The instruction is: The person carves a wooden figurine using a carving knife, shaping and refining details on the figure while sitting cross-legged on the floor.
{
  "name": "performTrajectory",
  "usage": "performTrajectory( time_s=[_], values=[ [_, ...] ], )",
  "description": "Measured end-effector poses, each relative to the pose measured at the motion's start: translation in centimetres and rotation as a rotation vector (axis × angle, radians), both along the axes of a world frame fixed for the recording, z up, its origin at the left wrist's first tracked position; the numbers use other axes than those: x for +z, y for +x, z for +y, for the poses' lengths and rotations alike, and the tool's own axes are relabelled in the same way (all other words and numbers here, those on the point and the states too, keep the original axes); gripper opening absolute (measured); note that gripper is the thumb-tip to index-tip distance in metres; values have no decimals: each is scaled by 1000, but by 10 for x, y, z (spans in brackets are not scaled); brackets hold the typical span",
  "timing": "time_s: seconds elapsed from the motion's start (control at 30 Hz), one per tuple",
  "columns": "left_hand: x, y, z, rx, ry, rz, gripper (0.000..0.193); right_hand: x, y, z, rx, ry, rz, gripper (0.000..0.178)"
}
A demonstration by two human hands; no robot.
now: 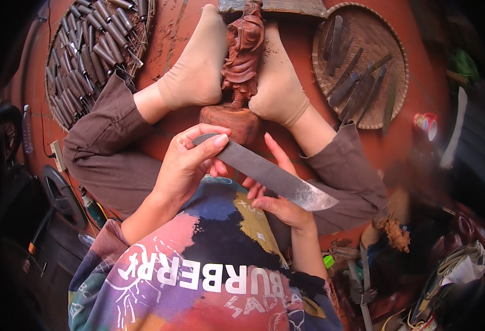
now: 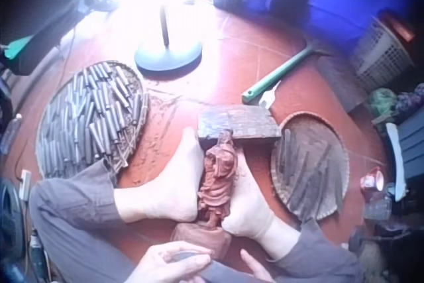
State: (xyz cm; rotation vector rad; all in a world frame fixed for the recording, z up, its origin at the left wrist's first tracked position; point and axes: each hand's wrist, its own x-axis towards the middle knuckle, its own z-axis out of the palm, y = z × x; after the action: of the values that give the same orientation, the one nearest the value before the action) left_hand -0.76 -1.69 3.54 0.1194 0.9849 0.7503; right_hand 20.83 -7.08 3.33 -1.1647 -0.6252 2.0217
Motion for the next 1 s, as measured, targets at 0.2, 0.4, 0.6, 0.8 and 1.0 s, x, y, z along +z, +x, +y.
performTrajectory(
  time_s=[0.2, 0.4, 0.6, 0.8, 1.0],
  values=[
    [5, 12, -15, -107, 107, 56, 27, -8, -13, 18, -65, 350, -15, 90],
    [-11, 13, -11, 65, 513, 318, 45, 10, -17, 48, -54, 345, -286, 80],
    [-47, -3, -1, -46, 888, 931, 31, 5, -13, 92, -147, 360, -332, 38],
    [-99, -5, 11, 122, 1161, 991, 15, -2, -42, 131, -161, 394, -589, 16],
    [-106, 0, 11, 200, 1151, 976, 9, -13, -52, 156, 111, 366, -947, 23]
  ],
)
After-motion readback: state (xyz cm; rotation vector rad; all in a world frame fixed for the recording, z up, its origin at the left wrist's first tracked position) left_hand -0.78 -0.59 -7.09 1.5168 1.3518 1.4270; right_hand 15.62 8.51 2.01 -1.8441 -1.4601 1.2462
